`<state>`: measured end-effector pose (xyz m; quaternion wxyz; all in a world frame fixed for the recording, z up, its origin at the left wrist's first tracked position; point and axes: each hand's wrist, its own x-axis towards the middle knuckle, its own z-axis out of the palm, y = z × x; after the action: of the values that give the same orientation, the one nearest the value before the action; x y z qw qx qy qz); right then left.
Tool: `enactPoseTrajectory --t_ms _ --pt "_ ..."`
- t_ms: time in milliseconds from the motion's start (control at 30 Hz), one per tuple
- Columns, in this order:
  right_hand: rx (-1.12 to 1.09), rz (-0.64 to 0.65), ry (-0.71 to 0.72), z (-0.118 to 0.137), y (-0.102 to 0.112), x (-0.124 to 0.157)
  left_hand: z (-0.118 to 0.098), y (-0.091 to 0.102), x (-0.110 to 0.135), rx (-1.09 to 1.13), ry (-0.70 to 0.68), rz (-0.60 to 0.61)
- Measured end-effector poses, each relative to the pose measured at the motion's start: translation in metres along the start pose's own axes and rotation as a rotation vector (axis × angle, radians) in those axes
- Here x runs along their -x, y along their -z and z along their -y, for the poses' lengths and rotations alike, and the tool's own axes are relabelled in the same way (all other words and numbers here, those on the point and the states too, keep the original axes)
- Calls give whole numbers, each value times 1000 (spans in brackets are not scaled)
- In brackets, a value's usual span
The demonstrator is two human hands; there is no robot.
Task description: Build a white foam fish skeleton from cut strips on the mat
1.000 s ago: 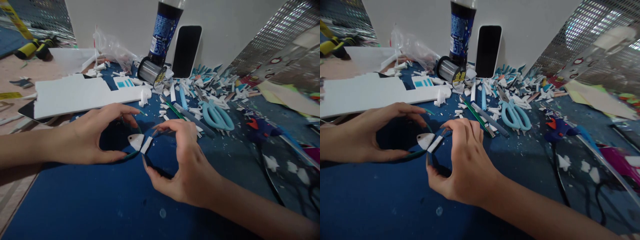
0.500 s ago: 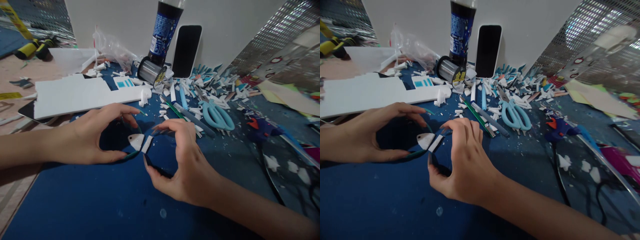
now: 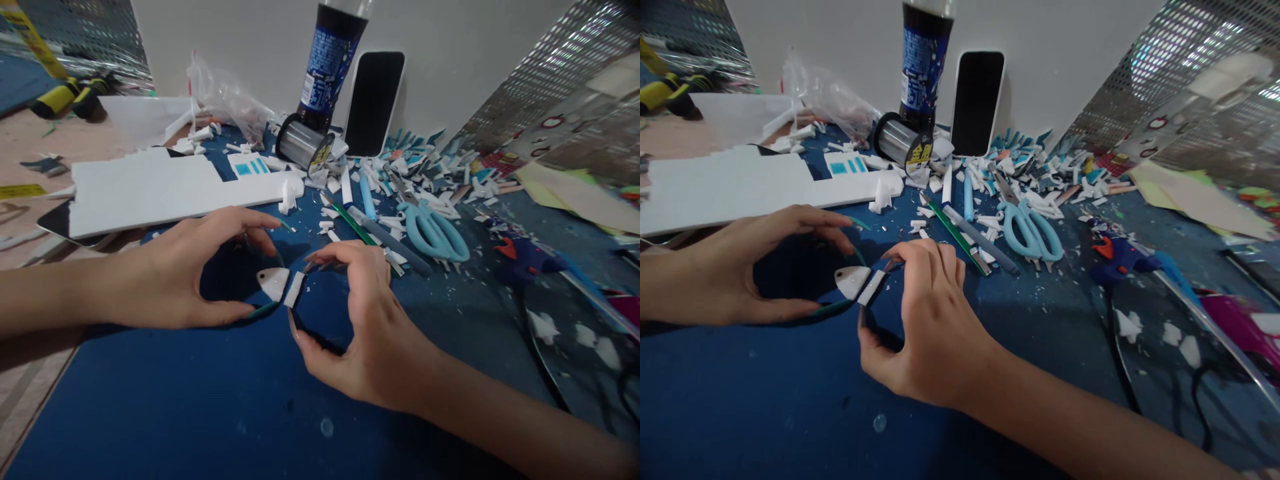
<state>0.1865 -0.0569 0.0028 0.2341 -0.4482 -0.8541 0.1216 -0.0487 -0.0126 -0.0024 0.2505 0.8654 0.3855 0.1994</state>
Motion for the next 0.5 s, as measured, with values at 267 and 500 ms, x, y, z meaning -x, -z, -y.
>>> enactPoseTrajectory --t_ms 267,500 --pt "-17 36 -9 0 2 0 0 0 0 8 4 7" --pt "-25 34 -12 0 1 0 0 0 0 0 -12 4"
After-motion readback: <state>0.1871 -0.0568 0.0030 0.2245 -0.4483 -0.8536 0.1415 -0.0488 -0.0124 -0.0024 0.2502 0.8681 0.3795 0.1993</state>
